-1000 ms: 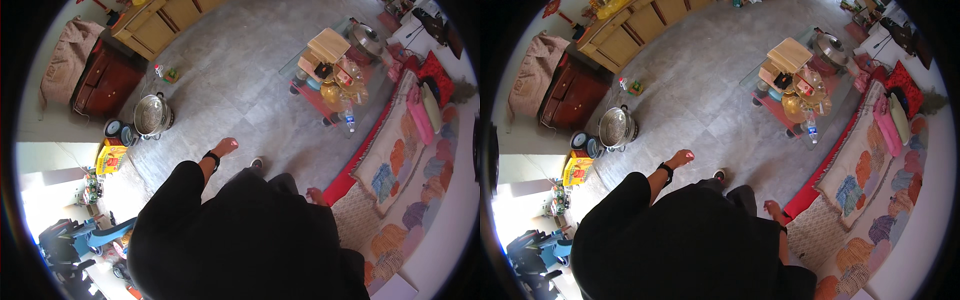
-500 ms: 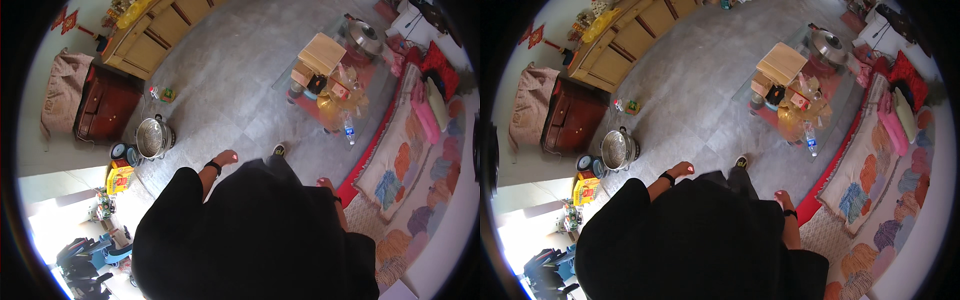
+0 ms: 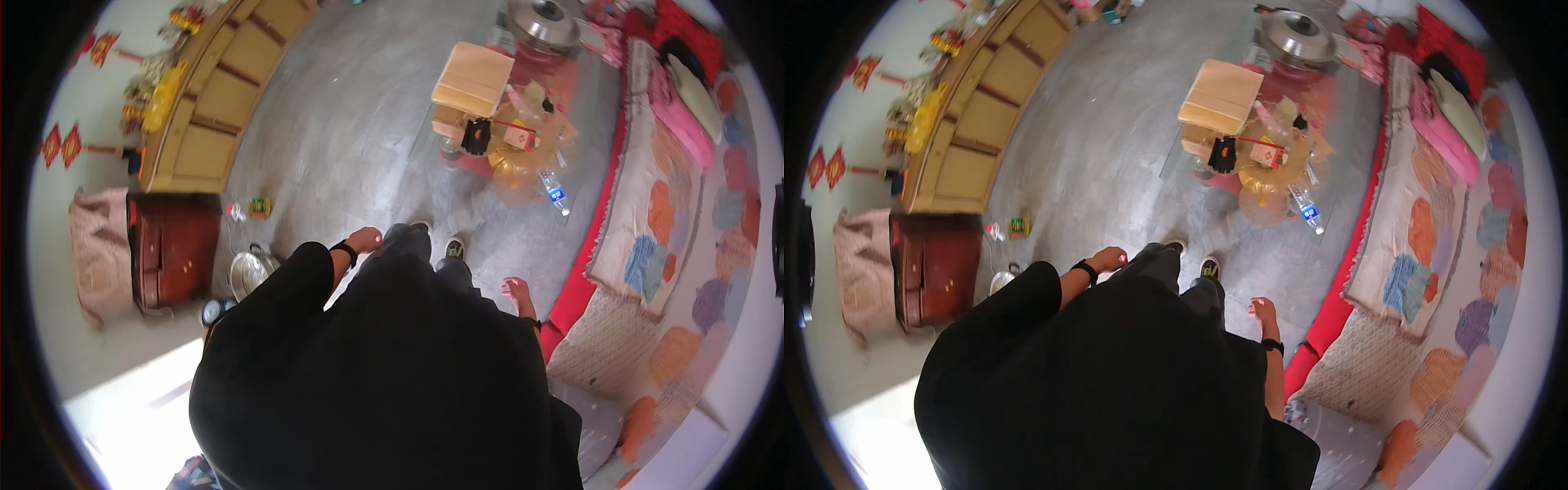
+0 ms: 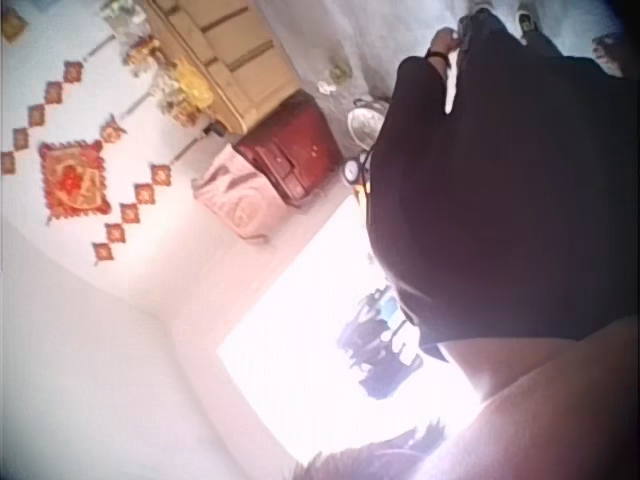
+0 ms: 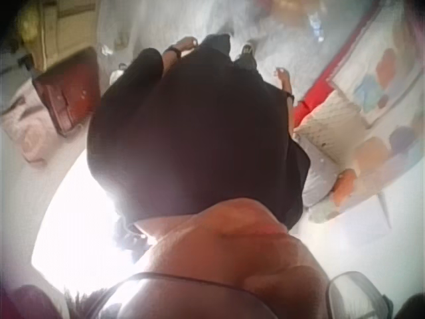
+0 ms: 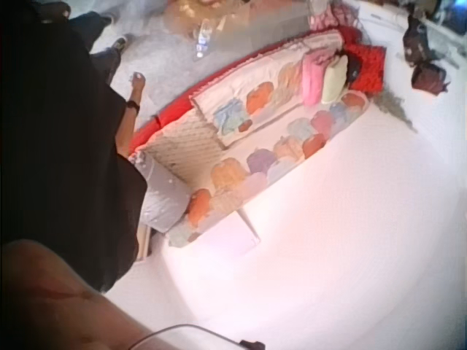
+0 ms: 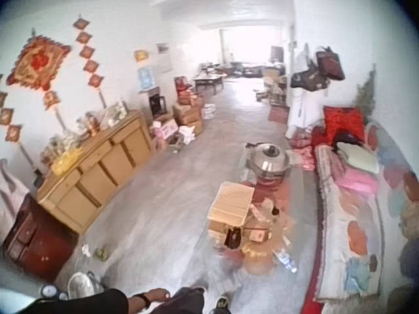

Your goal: The person hangs clothes on hangers and places them on a rack, then arranges pillows and a blanket on a bed and opens a closet door.

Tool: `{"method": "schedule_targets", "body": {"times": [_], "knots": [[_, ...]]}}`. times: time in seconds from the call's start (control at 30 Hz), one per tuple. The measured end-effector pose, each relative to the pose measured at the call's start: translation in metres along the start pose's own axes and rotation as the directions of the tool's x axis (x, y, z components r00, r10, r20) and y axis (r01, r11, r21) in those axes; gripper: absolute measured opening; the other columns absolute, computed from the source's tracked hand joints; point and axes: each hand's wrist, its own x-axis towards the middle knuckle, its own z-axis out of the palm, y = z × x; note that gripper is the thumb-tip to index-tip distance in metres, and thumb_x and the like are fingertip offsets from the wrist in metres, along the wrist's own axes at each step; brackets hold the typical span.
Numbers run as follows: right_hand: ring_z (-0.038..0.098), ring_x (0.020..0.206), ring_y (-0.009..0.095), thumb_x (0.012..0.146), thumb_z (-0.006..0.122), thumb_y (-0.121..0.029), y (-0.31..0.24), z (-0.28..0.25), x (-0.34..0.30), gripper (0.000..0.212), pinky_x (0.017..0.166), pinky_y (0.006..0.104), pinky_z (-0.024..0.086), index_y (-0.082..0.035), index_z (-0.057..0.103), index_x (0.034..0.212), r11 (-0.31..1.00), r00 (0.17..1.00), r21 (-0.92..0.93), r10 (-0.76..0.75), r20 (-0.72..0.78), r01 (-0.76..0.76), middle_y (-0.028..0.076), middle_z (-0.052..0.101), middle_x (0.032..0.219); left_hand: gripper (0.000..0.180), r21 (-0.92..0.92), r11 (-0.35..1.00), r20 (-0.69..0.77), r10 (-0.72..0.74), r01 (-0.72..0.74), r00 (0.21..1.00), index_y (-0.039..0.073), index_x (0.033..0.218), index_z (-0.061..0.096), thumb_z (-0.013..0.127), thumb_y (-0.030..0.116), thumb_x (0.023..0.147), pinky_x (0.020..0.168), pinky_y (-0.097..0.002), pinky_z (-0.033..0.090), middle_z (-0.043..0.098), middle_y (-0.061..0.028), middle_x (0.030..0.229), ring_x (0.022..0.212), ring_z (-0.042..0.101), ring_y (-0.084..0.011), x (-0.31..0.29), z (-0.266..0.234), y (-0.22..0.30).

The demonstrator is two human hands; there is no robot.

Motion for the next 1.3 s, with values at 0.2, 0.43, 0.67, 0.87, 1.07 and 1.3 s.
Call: {"method": "schedule_targets", "body": {"times": [0.2, 0.43, 0.67, 0.87, 1.07, 1.3], "knots": [[0.065, 0.071, 0.025, 0.084, 0.051, -0.012, 0.035, 0.062, -0.060, 0.024, 0.061, 0.0349, 0.055, 0.002, 0.062, 0.100, 0.946, 0.925, 0.285, -0.034, -0.379, 0.152, 0.016, 0.065, 0.083, 0.018, 0.277, 0.887, 0.502, 0.195, -0.370, 0.843, 0.011, 0.080, 0.070, 0.058, 0.022, 0.074, 0.068, -0.0388, 0.050, 0.068, -0.0120, 0.080, 0.078, 0.064, -0.0281, 0.107, -0.057, 0.038], [0.063, 0.062, 0.021, 0.084, 0.056, -0.018, 0.168, 0.182, -0.151, 0.021, 0.049, 0.0325, 0.049, -0.002, 0.063, 0.097, 0.749, 0.863, 0.662, 0.350, -0.364, -0.025, 0.012, 0.064, 0.077, 0.020, 0.547, 0.608, 0.469, 0.347, -0.575, 0.812, 0.011, 0.085, 0.067, 0.056, 0.026, 0.077, 0.075, -0.0404, 0.050, 0.067, -0.0115, 0.085, 0.082, 0.064, -0.0306, 0.181, -0.071, 0.128], [0.064, 0.069, 0.025, 0.085, 0.057, -0.020, 0.263, 0.273, -0.212, 0.025, 0.062, 0.0369, 0.054, 0.003, 0.064, 0.093, 0.933, 0.743, 0.260, -0.011, -0.669, 0.248, 0.017, 0.066, 0.080, 0.027, 0.326, 0.406, 0.657, 0.552, -0.854, 0.513, 0.006, 0.079, 0.068, 0.052, 0.027, 0.075, 0.074, -0.0463, 0.049, 0.065, -0.0181, 0.084, 0.080, 0.062, -0.0374, 0.166, 0.002, 0.220], [0.065, 0.074, 0.026, 0.084, 0.056, -0.020, 0.356, 0.253, -0.248, 0.027, 0.065, 0.0362, 0.053, 0.001, 0.066, 0.098, 0.927, 0.652, -0.372, -0.256, -0.714, -0.044, 0.011, 0.068, 0.085, 0.034, 0.330, 0.372, 0.876, 0.221, -0.867, 0.429, 0.005, 0.078, 0.070, 0.060, 0.037, 0.072, 0.072, -0.0458, 0.049, 0.066, -0.0186, 0.081, 0.078, 0.062, -0.0368, 0.124, 0.117, 0.316], [0.065, 0.068, 0.023, 0.086, 0.053, -0.020, 0.371, 0.203, -0.301, 0.028, 0.056, 0.0357, 0.052, 0.001, 0.062, 0.102, 0.298, 0.639, 0.881, 0.607, -0.471, 0.367, 0.017, 0.066, 0.084, 0.030, 0.239, 0.241, 0.834, 0.444, -0.941, 0.326, 0.005, 0.079, 0.068, 0.059, 0.033, 0.073, 0.071, -0.0455, 0.049, 0.065, -0.0189, 0.078, 0.077, 0.063, -0.0365, 0.089, 0.212, 0.444], [0.062, 0.072, 0.026, 0.079, 0.059, -0.015, 0.409, 0.101, -0.336, 0.044, 0.069, 0.0431, 0.049, -0.006, 0.052, 0.122, 0.641, 0.411, 0.748, 0.644, -0.645, 0.171, 0.014, 0.063, 0.090, 0.025, 0.211, 0.326, 0.916, 0.263, -0.922, 0.302, 0.004, 0.084, 0.067, 0.067, 0.028, 0.075, 0.059, -0.0323, 0.048, 0.066, -0.0075, 0.070, 0.061, 0.062, -0.0167, 0.056, 0.322, 0.585]]}}
